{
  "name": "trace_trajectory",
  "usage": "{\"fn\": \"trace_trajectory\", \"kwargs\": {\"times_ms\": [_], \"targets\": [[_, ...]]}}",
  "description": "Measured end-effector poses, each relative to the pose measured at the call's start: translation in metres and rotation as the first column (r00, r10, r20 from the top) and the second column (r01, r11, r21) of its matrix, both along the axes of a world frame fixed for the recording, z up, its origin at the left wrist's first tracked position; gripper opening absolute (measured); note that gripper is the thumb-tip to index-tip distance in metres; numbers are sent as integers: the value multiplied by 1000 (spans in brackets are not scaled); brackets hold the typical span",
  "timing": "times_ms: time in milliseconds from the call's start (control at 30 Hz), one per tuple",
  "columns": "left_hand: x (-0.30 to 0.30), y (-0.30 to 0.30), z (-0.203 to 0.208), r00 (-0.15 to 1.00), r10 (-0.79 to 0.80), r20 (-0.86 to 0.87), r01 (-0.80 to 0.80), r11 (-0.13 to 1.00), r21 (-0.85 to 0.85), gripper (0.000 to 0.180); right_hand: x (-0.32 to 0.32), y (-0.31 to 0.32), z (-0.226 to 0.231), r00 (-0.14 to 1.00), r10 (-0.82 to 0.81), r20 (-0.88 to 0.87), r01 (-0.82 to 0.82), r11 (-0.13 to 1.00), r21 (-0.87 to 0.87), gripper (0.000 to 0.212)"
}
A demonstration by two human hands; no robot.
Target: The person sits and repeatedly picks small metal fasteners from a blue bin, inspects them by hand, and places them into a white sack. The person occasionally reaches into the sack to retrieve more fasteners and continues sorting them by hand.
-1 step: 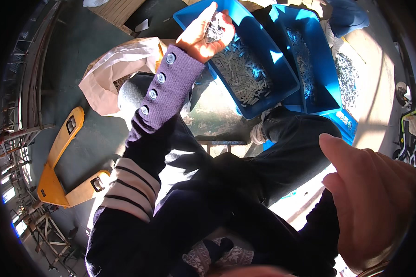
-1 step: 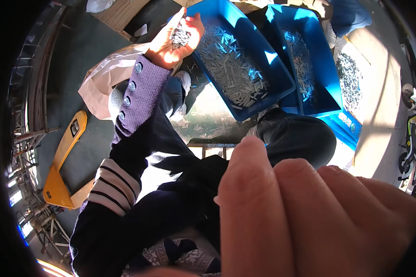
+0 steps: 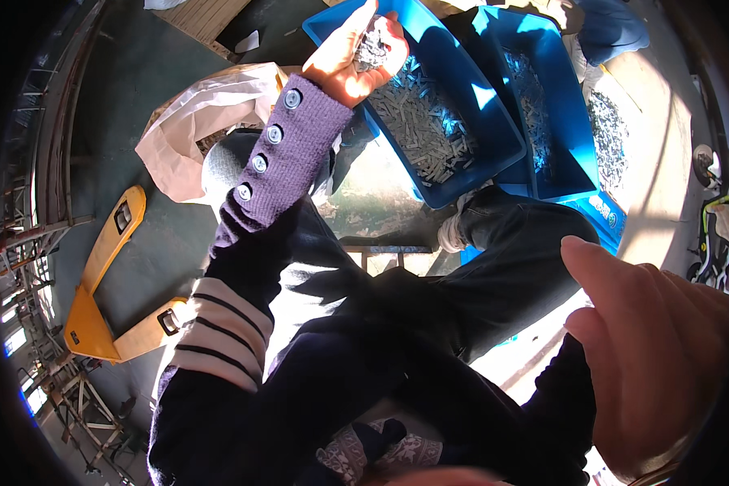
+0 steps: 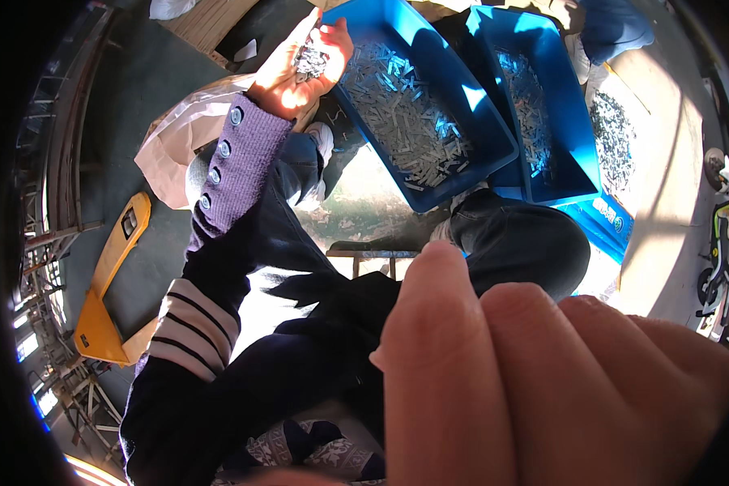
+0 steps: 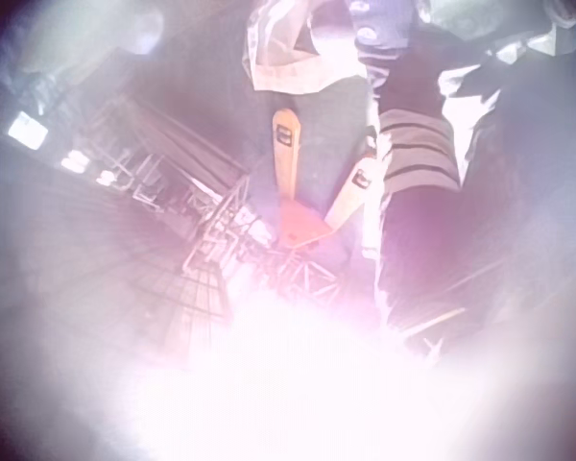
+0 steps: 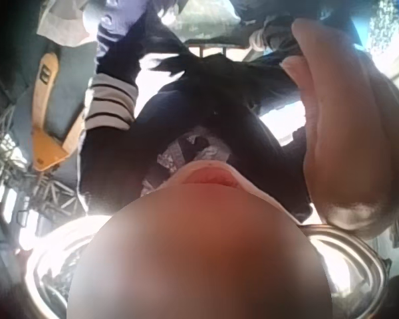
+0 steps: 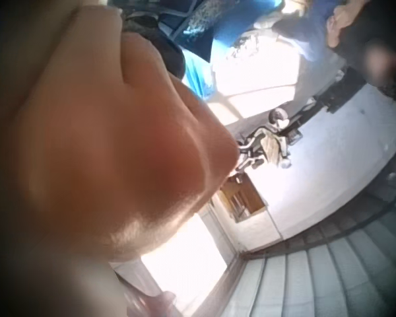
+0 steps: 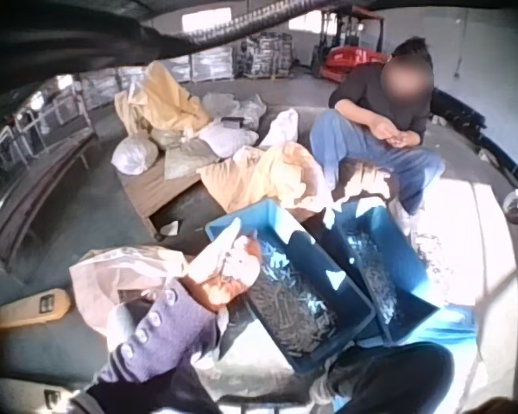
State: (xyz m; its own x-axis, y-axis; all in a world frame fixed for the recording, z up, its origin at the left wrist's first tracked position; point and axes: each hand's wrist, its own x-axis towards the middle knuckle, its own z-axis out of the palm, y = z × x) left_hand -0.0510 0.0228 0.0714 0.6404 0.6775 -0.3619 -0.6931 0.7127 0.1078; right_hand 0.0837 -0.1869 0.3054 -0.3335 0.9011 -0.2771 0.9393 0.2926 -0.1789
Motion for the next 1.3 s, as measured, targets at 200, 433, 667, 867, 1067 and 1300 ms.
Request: {"fn": "trace_trajectory", "kwargs": {"times_ms": [200, 433, 667, 867, 1067, 1300], "targets": [[-12, 37, 9, 922, -378, 87, 372, 925, 80, 25, 4, 26, -13, 1000, -3, 4, 4, 995, -97, 21], [-2, 43, -9, 890, -385, 243, 388, 921, 39, 30, 56, 64, -93, 979, -175, -103, 165, 981, -102, 18], [10, 42, -14, 933, -322, 157, 320, 947, 41, 27, 117, 173, -296, 810, -535, -242, 402, 806, -435, 20], [14, 39, -20, 953, -301, 29, 299, 952, 67, 24, 122, 175, -486, 186, -972, -146, 685, 235, -690, 22], [15, 37, -25, 954, -284, -96, 292, 952, 88, 21, 76, 145, -608, 642, -732, -229, 623, 672, -400, 13], [19, 46, -30, 930, -269, -250, 301, 948, 101, 18, 52, 141, -645, 837, -486, -251, 508, 861, 27, 15]]}}
